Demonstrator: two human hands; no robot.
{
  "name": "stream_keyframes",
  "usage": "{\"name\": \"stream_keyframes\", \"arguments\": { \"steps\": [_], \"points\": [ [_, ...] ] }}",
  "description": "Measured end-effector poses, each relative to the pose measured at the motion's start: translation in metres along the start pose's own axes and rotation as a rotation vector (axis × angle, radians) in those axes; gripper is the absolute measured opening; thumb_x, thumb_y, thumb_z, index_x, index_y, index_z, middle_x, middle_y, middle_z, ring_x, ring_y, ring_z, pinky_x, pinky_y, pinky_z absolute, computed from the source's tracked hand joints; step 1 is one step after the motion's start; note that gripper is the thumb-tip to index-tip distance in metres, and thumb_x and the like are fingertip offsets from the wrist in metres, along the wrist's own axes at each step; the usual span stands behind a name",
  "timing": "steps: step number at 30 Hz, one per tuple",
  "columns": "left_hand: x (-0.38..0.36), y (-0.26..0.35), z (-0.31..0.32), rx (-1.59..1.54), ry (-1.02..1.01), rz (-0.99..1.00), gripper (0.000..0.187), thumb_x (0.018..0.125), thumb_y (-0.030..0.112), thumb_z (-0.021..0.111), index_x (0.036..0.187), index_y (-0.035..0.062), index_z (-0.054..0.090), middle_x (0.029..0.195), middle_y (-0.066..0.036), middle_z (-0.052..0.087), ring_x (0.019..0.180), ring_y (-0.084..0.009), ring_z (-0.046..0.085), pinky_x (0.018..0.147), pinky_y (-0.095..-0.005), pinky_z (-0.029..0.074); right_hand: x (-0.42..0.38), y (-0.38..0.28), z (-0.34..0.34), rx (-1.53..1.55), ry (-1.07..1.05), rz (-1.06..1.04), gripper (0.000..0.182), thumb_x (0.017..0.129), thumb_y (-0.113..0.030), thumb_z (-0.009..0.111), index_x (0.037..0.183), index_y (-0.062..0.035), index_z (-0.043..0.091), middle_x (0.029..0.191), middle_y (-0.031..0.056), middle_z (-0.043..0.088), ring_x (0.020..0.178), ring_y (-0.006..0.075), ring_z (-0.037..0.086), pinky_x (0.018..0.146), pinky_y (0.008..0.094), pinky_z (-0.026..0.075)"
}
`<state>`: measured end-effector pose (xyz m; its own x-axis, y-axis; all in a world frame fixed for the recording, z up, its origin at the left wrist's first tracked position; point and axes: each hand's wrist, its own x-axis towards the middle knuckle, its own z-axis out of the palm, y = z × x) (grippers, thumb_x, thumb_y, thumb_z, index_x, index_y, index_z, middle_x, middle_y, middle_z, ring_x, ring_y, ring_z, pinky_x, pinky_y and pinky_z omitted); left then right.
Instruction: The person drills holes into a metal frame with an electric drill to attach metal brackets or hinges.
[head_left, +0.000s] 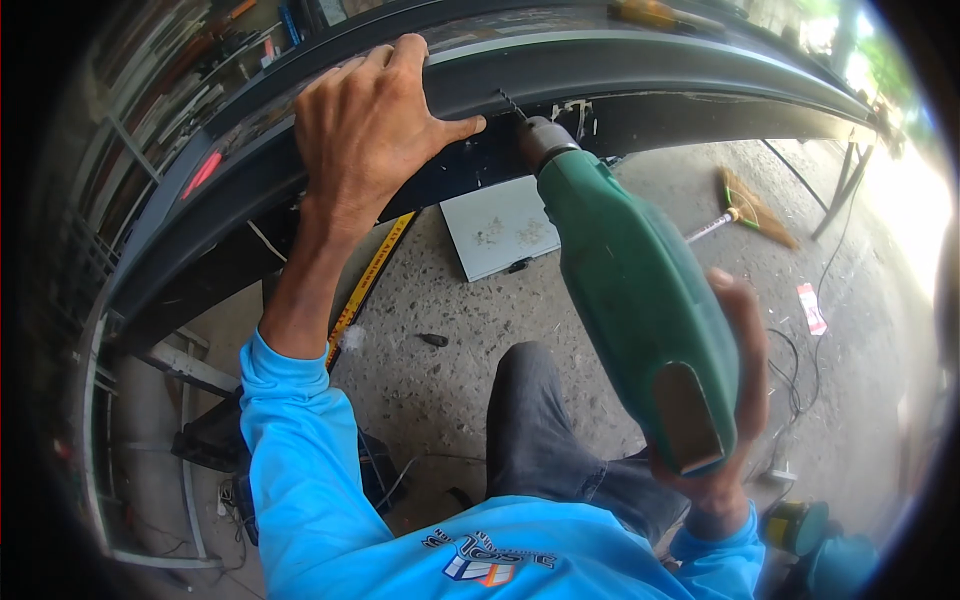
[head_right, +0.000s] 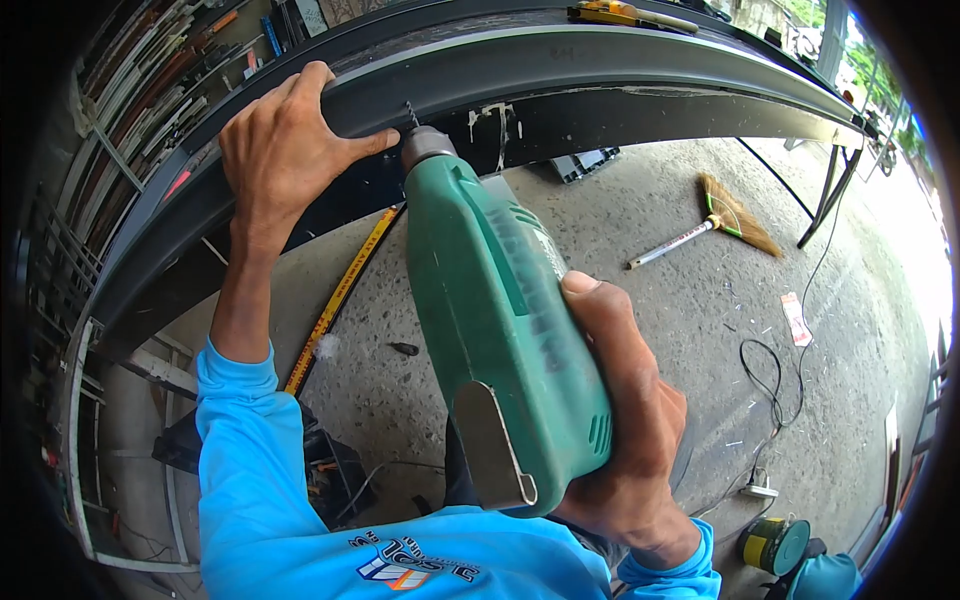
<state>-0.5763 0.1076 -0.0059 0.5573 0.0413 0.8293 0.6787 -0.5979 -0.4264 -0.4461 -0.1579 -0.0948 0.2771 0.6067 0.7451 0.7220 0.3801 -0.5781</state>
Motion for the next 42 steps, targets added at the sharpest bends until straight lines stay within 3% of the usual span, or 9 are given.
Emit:
{"name": "stream_keyframes", "arguments": {
  "steps": [2,11,18,20,29,36,38,40,42],
  "points": [
    [0.003,0.0,-0.004,-0.028,-0.065,-0.033,0.06,0.059,0.048,0.085,0.094,0.0059,0.063,0.071,-0.008,0.067,0.062,-0.0205,0.067,0.057,-0.0308,0.053,0.011,-0.004,0.004,-0.057,0.061,-0.121,0.078,0.067,-0.014,0.083,0.131,0.0035,0.043,0.101,0.0217,0.066,0.088,0.028,0.069,0.076,0.0341,0.054],
    [0.007,-0.002,-0.006,-0.077,-0.191,-0.074,0.061,0.058,0.047,0.084,0.097,0.0056,0.063,0.073,-0.008,0.068,0.063,-0.022,0.068,0.057,-0.0324,0.054,0.0,0.009,0.016,-0.077,0.087,-0.2,0.074,0.066,-0.018,0.082,0.127,0.005,0.047,0.089,0.0215,0.066,0.076,0.0278,0.069,0.066,0.0343,0.054],
    [0.009,0.001,-0.01,-0.077,-0.232,-0.109,0.057,0.059,0.047,0.084,0.094,0.0074,0.062,0.073,-0.008,0.068,0.065,-0.0232,0.069,0.058,-0.0345,0.054,0.001,0.004,0.016,-0.095,0.099,-0.234,0.076,0.066,-0.016,0.082,0.129,0.0037,0.045,0.091,0.0213,0.066,0.078,0.0272,0.07,0.066,0.0343,0.054],
    [0.009,0.0,-0.011,-0.079,-0.233,-0.107,0.056,0.059,0.047,0.084,0.093,0.0075,0.061,0.073,-0.008,0.068,0.065,-0.0236,0.069,0.058,-0.0348,0.054,-0.005,-0.003,0.011,0.054,-0.046,-0.051,0.074,0.079,-0.006,0.071,0.141,0.0002,0.031,0.126,0.0243,0.053,0.112,0.0309,0.057,0.094,0.039,0.048],
    [0.011,0.002,-0.012,-0.089,-0.251,-0.138,0.055,0.058,0.046,0.085,0.087,0.0072,0.059,0.071,-0.008,0.067,0.065,-0.0244,0.068,0.058,-0.0359,0.053,-0.01,0.02,0.022,0.056,0.199,-0.005,0.077,0.069,-0.002,0.073,0.138,-0.0011,0.038,0.126,0.0163,0.054,0.113,0.0258,0.056,0.097,0.034,0.047],
    [0.012,0.003,-0.015,-0.095,-0.234,-0.125,0.054,0.057,0.044,0.085,0.087,0.0073,0.059,0.072,-0.007,0.067,0.064,-0.0249,0.067,0.057,-0.0361,0.052,-0.006,0.025,0.019,0.081,0.155,-0.107,0.075,0.071,-0.004,0.067,0.14,-0.0023,0.035,0.128,0.0176,0.052,0.113,0.0292,0.056,0.097,0.0344,0.047],
    [0.011,0.002,-0.014,-0.057,-0.202,-0.116,0.053,0.057,0.044,0.085,0.086,0.0077,0.059,0.072,-0.007,0.067,0.065,-0.0244,0.068,0.058,-0.0355,0.052,-0.013,0.034,0.028,0.372,0.15,-0.023,0.076,0.071,-0.001,0.064,0.14,-0.0022,0.034,0.129,0.0201,0.05,0.111,0.0303,0.057,0.093,0.0354,0.049],
    [0.01,0.005,-0.016,-0.098,-0.222,-0.129,0.053,0.056,0.044,0.086,0.085,0.0075,0.059,0.073,-0.008,0.067,0.066,-0.0245,0.067,0.06,-0.0354,0.052,-0.007,0.034,0.032,0.309,0.128,-0.079,0.077,0.07,-0.001,0.063,0.141,-0.0021,0.033,0.129,0.0205,0.049,0.109,0.0284,0.058,0.089,0.0335,0.05],
    [0.003,0.004,-0.018,-0.075,-0.226,-0.107,0.055,0.055,0.045,0.086,0.083,0.007,0.059,0.074,-0.008,0.067,0.065,-0.0247,0.067,0.059,-0.0361,0.052,0.005,0.024,0.047,0.309,0.123,0.154,0.079,0.068,0.0,0.063,0.141,-0.0017,0.033,0.128,0.0181,0.049,0.105,0.0251,0.058,0.085,0.0307,0.05]
  ]
}}
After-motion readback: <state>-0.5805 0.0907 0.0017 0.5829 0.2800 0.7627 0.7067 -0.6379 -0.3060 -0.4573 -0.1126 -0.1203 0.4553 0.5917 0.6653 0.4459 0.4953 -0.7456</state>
